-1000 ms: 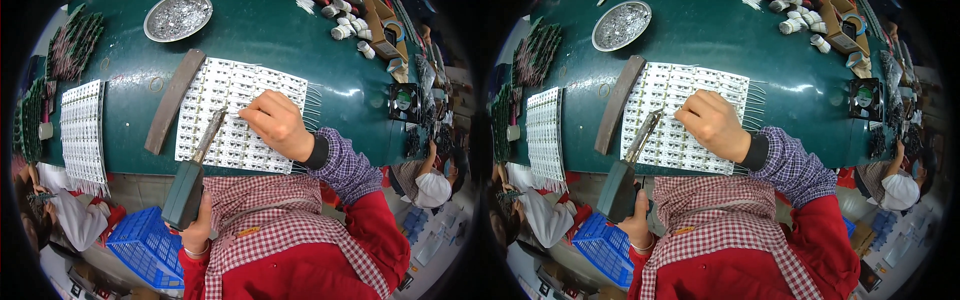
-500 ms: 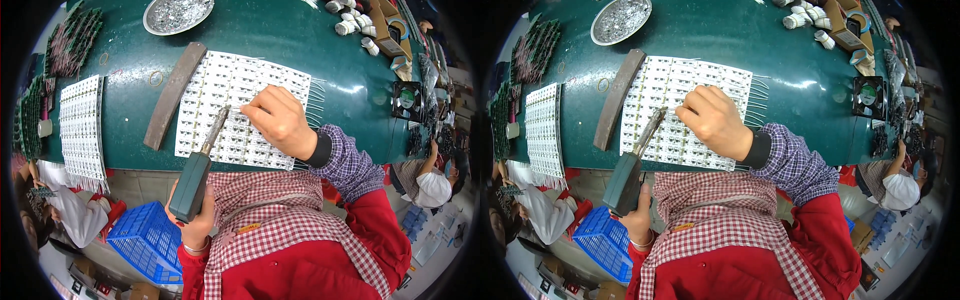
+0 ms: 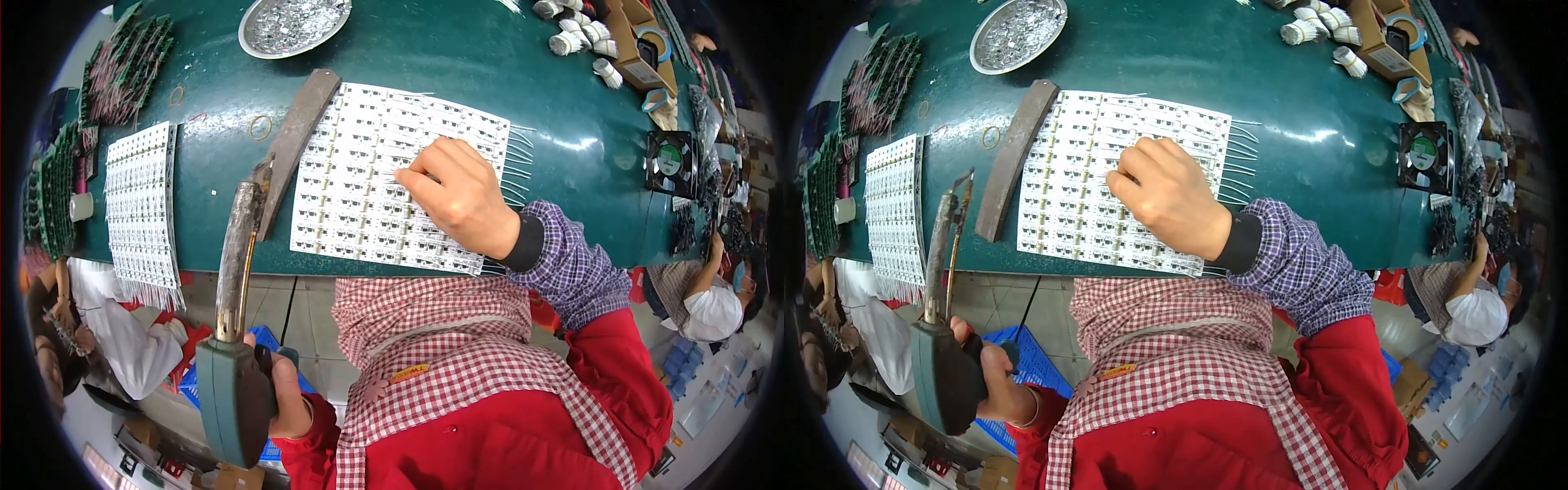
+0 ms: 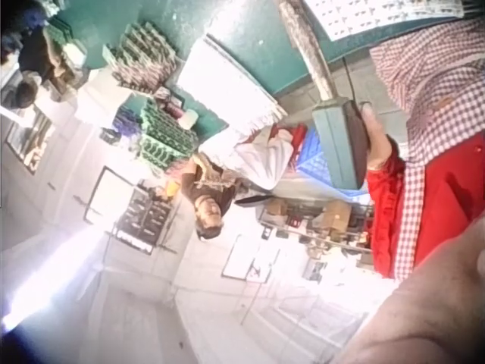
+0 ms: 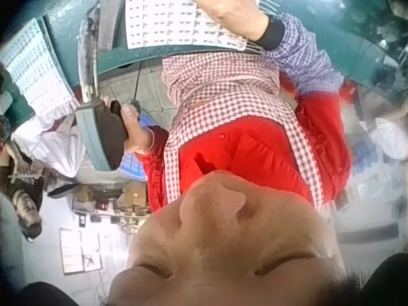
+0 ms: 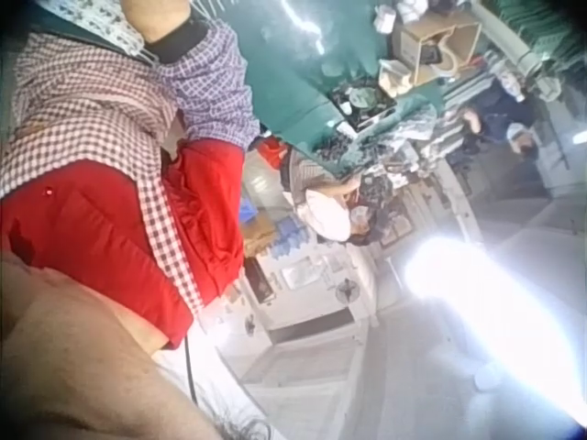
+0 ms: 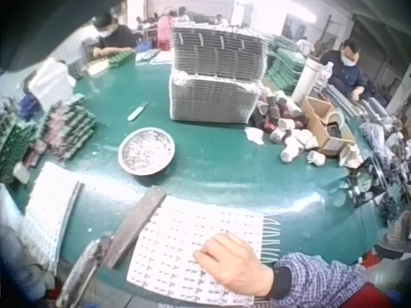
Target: The person assembles components onto an LED circuit board panel using a soldering gun and soldering wire.
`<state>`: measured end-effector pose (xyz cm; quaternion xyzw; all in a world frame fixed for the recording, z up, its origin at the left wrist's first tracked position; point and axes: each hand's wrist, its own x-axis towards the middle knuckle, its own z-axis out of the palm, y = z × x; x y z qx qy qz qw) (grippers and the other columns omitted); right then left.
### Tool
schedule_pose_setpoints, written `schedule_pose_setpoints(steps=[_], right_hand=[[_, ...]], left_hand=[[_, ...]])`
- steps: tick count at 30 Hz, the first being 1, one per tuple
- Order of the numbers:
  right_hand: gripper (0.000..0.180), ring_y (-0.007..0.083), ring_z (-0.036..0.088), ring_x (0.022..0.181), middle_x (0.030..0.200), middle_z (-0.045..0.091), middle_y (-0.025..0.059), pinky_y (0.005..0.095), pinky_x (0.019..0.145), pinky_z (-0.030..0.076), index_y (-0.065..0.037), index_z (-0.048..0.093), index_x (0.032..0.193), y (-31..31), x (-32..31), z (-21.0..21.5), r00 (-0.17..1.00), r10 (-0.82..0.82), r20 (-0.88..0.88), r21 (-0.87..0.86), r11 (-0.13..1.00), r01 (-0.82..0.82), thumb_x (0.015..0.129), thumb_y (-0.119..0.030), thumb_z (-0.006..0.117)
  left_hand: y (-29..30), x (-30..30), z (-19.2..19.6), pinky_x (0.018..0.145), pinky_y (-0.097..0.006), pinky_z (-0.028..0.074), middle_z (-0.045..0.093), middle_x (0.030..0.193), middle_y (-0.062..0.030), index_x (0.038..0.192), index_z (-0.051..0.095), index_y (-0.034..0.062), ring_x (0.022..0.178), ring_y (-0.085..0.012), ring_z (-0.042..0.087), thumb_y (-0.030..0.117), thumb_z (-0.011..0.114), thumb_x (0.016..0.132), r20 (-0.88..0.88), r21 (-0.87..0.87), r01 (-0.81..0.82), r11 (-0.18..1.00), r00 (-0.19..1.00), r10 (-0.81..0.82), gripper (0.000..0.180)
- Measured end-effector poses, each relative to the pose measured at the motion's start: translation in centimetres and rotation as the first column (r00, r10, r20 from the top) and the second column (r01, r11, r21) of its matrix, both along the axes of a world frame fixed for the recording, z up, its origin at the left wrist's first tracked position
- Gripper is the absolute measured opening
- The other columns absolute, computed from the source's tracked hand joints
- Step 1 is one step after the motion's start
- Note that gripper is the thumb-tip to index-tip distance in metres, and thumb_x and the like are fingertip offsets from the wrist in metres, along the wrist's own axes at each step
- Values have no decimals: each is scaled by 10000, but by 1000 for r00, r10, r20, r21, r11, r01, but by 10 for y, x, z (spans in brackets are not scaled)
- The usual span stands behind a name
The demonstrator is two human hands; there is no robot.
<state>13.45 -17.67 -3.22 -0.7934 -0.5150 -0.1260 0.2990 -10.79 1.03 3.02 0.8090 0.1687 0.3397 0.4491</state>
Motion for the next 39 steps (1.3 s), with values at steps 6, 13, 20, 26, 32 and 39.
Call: schedule_pose_setpoints(steps=[6, 13, 20, 26, 32, 39], right_hand=[[183, 215, 576, 725, 783, 578, 63, 333, 629, 452, -4, 680, 900, 2, -2, 0, 1000, 8, 2, -9, 1000, -8, 719, -18, 703], [186, 217, 577, 719, 784, 571, 68, 332, 614, 460, 3, 675, 902, 1, -2, 0, 1000, 7, 0, -5, 1000, -7, 718, -15, 697], [184, 221, 577, 714, 776, 565, 70, 331, 606, 470, 7, 672, 901, 2, -1, 2, 1000, 9, -10, -9, 1000, -9, 719, -13, 695], [197, 223, 577, 715, 776, 561, 73, 330, 607, 474, 5, 668, 901, 1, -2, 1, 1000, 5, -12, -7, 1000, -6, 706, -14, 684], [191, 226, 577, 726, 781, 562, 72, 336, 616, 477, 0, 663, 898, 1, -2, 2, 1000, 6, -16, -13, 1000, -7, 708, -18, 679], [183, 227, 583, 739, 785, 568, 72, 338, 624, 480, -7, 671, 904, 0, -2, 3, 1000, 5, -19, -28, 1000, -5, 723, -22, 688]], left_hand=[[-15, 7, -27, 464, -225, 399, 667, 1113, -170, 1257, 567, -75, 565, -105, 541, -134, 617, 825, -147, -215, 30, 976, 987, -63, 438], [-23, 14, -41, 534, -227, 435, 676, 917, -76, 1154, 648, -49, 614, -79, 562, -47, 714, 845, -354, -208, 50, 977, 927, -122, 316], [-28, 24, -42, 574, -257, 477, 696, 851, -85, 1043, 686, -43, 645, -124, 625, 16, 761, 817, -333, -220, 5, 975, 940, -80, 245], [-26, 27, -46, 571, -266, 478, 693, 850, -89, 1038, 683, -41, 628, -127, 621, 7, 756, 814, -290, -118, 73, 990, 951, -105, 240], [-26, 10, -54, 510, -251, 430, 667, 927, -94, 1167, 623, -56, 579, -102, 561, -78, 682, 845, -274, -242, 44, 969, 955, -112, 328], [-27, 14, -50, 489, -242, 419, 663, 949, -109, 1181, 615, -61, 569, -107, 562, -96, 665, 835, -255, -204, 63, 977, 960, -116, 352]])
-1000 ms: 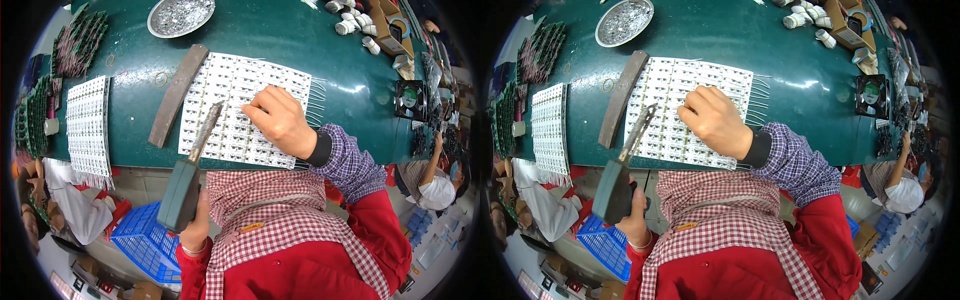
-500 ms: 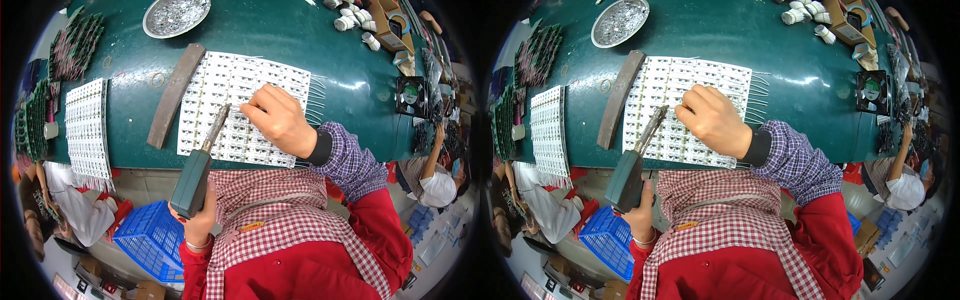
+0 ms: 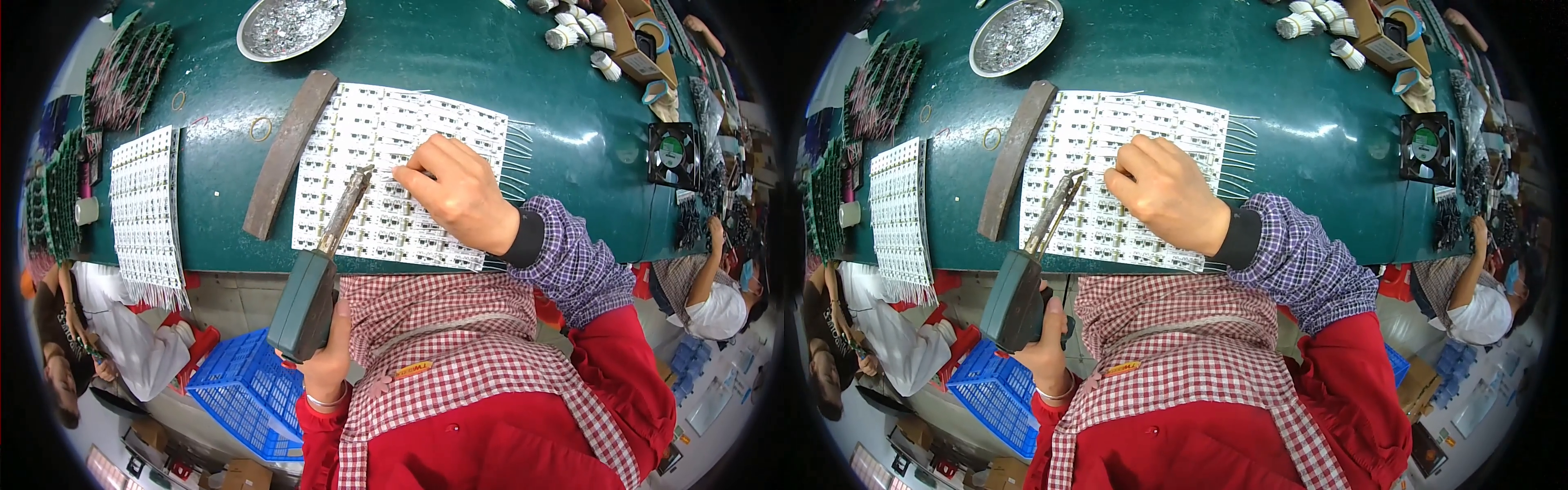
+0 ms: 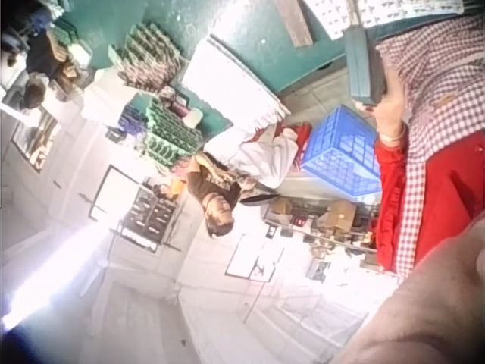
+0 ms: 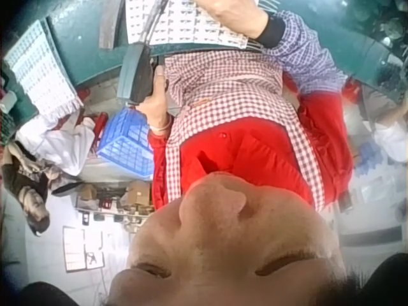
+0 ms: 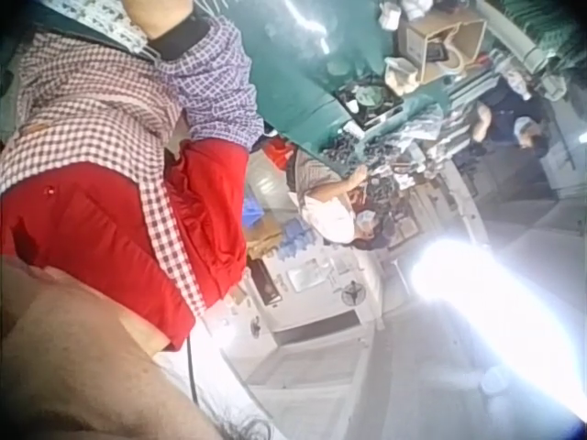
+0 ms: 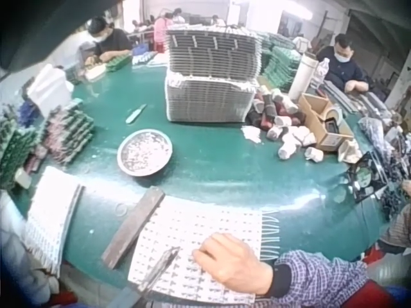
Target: The person assembles components onto an LED circuit board panel using a soldering gun and soldering wire.
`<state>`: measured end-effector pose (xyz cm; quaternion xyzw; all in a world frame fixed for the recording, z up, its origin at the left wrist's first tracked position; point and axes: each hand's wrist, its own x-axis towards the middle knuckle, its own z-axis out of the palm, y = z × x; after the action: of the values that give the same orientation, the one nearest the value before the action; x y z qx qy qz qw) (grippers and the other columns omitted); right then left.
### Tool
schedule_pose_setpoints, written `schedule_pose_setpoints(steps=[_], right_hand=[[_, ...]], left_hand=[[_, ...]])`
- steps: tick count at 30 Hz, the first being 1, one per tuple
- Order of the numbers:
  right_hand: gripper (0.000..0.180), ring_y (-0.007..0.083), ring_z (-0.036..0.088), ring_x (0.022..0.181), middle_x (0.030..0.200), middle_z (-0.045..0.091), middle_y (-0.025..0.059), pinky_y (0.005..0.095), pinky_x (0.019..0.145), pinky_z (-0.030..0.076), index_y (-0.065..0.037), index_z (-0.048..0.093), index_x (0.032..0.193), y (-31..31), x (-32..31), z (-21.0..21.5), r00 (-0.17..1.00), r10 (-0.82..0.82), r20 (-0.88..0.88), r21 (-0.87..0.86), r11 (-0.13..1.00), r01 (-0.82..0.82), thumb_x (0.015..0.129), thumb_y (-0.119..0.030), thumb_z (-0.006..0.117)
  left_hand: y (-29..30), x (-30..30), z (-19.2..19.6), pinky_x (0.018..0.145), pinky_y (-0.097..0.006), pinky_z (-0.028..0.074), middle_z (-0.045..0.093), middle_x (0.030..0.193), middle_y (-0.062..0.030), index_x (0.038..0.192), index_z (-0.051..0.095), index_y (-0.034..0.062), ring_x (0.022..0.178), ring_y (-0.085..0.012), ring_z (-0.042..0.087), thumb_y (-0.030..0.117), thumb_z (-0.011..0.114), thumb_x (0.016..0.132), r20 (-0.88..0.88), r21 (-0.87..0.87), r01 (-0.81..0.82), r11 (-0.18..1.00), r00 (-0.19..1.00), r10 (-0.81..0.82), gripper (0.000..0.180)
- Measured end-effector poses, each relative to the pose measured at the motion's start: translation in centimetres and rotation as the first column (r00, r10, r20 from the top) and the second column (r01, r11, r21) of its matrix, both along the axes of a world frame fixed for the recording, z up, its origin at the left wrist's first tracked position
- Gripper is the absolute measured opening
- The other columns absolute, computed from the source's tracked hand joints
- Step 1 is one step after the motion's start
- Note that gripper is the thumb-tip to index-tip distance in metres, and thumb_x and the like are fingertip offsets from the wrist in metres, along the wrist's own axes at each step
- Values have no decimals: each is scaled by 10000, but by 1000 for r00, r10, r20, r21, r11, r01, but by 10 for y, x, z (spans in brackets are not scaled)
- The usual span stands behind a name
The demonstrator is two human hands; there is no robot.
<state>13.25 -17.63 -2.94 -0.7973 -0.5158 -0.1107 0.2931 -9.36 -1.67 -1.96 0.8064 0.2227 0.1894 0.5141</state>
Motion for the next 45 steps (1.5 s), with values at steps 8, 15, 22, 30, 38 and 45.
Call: schedule_pose_setpoints(steps=[8, 15, 22, 30, 38, 45], right_hand=[[213, 226, 585, 713, 782, 572, 72, 332, 594, 479, -1, 677, 915, -9, -6, 12, 999, 6, -46, 8, 1000, -6, 703, 7, 695], [247, 220, 583, 700, 787, 581, 73, 330, 578, 477, -2, 683, 931, 0, -8, 9, 1000, -4, -12, 49, 999, 4, 685, 16, 688], [236, 217, 580, 708, 777, 566, 70, 325, 579, 477, -8, 680, 921, 1, -7, 0, 1000, -18, 13, 27, 999, 18, 686, 10, 686], [231, 213, 581, 717, 788, 570, 69, 317, 590, 481, -7, 683, 921, 2, -8, 2, 1000, -16, 21, 10, 1000, 16, 690, 3, 683], [237, 212, 586, 732, 798, 579, 69, 316, 602, 483, -3, 687, 923, 1, -8, 3, 1000, -14, 18, -5, 1000, 14, 686, -4, 683], [240, 216, 584, 739, 804, 580, 75, 320, 606, 484, 4, 683, 929, 0, -8, 3, 1000, -10, 20, -11, 1000, 10, 690, -9, 683]], left_hand=[[1, -6, -2, 501, -232, 415, 649, 857, -100, 1181, 621, -62, 575, -103, 558, -84, 666, 839, -16, -7, -16, 1000, 1000, 16, 346], [1, -10, -4, 505, -222, 418, 657, 860, -96, 1184, 622, -64, 578, -92, 553, -75, 675, 845, -23, -32, -18, 999, 1000, 18, 343], [-2, -7, -3, 489, -222, 409, 679, 906, -97, 1161, 639, -64, 571, -74, 547, -62, 692, 848, -25, -49, -13, 999, 1000, 12, 318], [-5, 9, 6, 592, -290, 511, 701, 813, -108, 946, 699, -40, 644, -189, 673, 22, 777, 774, -10, 13, -51, 999, 999, 51, 199], [-4, 8, 11, 594, -292, 514, 705, 824, -126, 969, 704, -41, 655, -204, 682, 18, 774, 778, -45, 81, -18, 997, 999, 22, 211], [-7, -2, 3, 598, -298, 526, 735, 876, -133, 990, 710, -50, 695, -225, 716, 35, 777, 793, -75, 10, -78, 997, 994, 79, 225]])
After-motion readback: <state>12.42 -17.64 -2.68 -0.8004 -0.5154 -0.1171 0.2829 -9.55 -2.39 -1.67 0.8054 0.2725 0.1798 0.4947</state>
